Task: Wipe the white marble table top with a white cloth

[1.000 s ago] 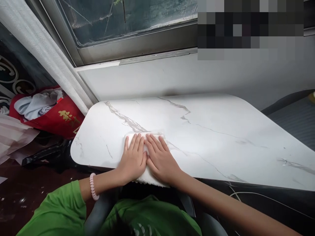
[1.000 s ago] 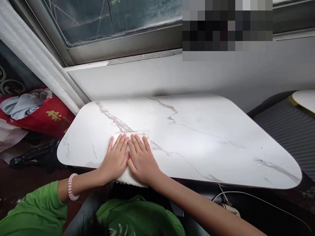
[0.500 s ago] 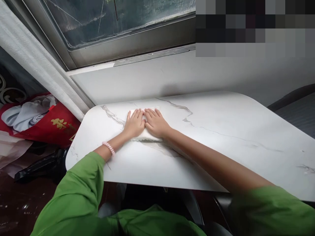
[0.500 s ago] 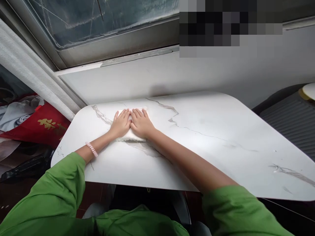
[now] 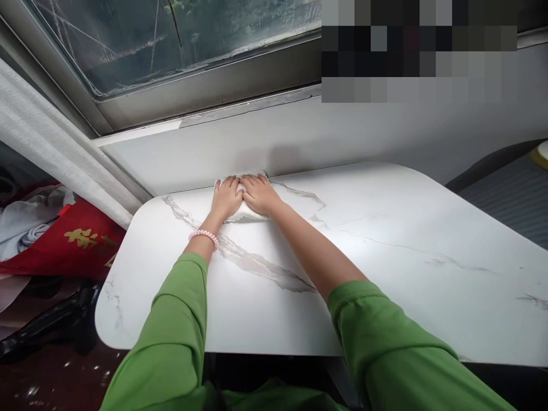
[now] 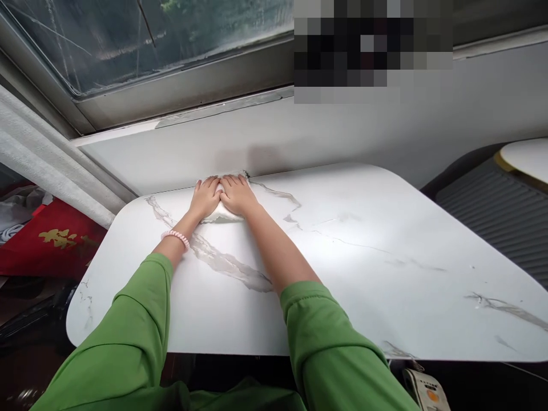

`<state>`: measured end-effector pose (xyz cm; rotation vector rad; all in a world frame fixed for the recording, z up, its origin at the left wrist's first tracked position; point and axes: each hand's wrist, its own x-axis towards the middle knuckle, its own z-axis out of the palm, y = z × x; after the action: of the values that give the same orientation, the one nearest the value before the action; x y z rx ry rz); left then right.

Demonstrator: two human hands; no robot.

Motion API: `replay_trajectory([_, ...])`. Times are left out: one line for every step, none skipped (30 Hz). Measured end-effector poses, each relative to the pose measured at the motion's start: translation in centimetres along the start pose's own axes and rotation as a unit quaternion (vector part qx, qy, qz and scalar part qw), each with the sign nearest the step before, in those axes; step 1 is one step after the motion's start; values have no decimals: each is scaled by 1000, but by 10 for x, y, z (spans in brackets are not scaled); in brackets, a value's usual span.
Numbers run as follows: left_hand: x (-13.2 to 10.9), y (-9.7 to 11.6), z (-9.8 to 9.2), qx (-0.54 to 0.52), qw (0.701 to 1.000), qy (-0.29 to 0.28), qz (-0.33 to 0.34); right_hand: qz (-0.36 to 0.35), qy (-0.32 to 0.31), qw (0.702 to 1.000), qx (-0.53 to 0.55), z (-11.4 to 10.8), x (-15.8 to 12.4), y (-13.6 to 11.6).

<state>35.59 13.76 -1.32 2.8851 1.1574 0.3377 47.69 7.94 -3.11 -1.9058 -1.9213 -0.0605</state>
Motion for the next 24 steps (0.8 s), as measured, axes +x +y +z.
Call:
replay_trajectory([-1, 0, 0, 1, 1000, -2, 0, 2, -2, 1000, -1, -1, -2, -1])
replay_trajectory([-3, 1, 0, 2, 1000, -3, 1, 5, -3, 1000, -1, -2, -4, -2])
replay_trajectory([-6, 2, -1, 2, 1000, -4, 1, 6, -4, 1000, 0, -3, -7, -3])
replay_trajectory([-9, 4, -1, 3, 1000, -4, 1, 7, -5, 1000, 2, -4, -10, -5])
replay_trajectory([-13, 6, -2, 3, 1000, -4, 0, 7, -5, 1000, 5, -5, -14, -6])
replay_trajectory([-18, 9, -2, 4, 1000, -6, -3, 5, -5, 1000, 7, -6, -19, -7])
replay_trajectory([-23, 12, -3, 3, 1000, -7, -5, 3, -5, 1000, 10, -8, -25, -8])
replay_trajectory([-29, 16, -4, 3, 1000, -10, -7, 3, -7, 1000, 12, -10, -31, -10])
replay_trajectory([-35, 21, -5, 2, 1000, -13, -10, 3, -9, 1000, 13, -12, -37, -11])
replay_trajectory([-41, 26, -7, 1, 1000, -15, -11, 4, -13, 1000, 13, -14, -45, -13])
replay_trajectory([-49, 31, -8, 1, 1000, -18, -10, 5, -15, 1000, 12, -17, -53, -15])
replay_trajectory([-56, 37, -9, 1, 1000, -19, -7, 6, -17, 1000, 10, -20, -62, -17])
replay_trajectory([-65, 43, -10, 2, 1000, -20, -2, 7, -18, 1000, 6, -22, -72, -20])
replay_trajectory([-73, 49, -11, 2, 1000, -21, 4, 9, -18, 1000, 0, -25, -82, -23])
replay_trajectory([-82, 55, -12, 1, 1000, -21, 12, 12, -17, 1000, -8, -28, -94, -26])
replay_trajectory([-92, 62, -13, 0, 1000, -22, 20, 17, -16, 1000, -17, -32, -106, -29])
replay_trajectory([-102, 70, -15, -2, 999, -22, 28, 23, -15, 999, -26, -35, -119, -32])
replay_trajectory([-113, 77, -16, -4, 999, -23, 35, 29, -14, 999, -34, -38, -133, -36])
replay_trajectory([-124, 85, -18, -6, 999, -26, 43, 33, -12, 999, -41, -41, -148, -39])
replay_trajectory([-135, 94, -20, -8, 998, -32, 52, 35, -10, 998, -47, -45, -164, -42])
replay_trajectory([-146, 102, -22, -11, 997, -40, 63, 37, -8, 998, -52, -48, -180, -45])
replay_trajectory([-158, 110, -24, -14, 996, -50, 75, 37, -7, 998, -56, -52, -196, -48])
replay_trajectory([-169, 118, -27, -17, 994, -59, 87, 37, -5, 997, -60, -55, -212, -51])
replay_trajectory([-180, 126, -29, -18, 993, -66, 97, 35, -4, 997, -64, -59, -227, -54])
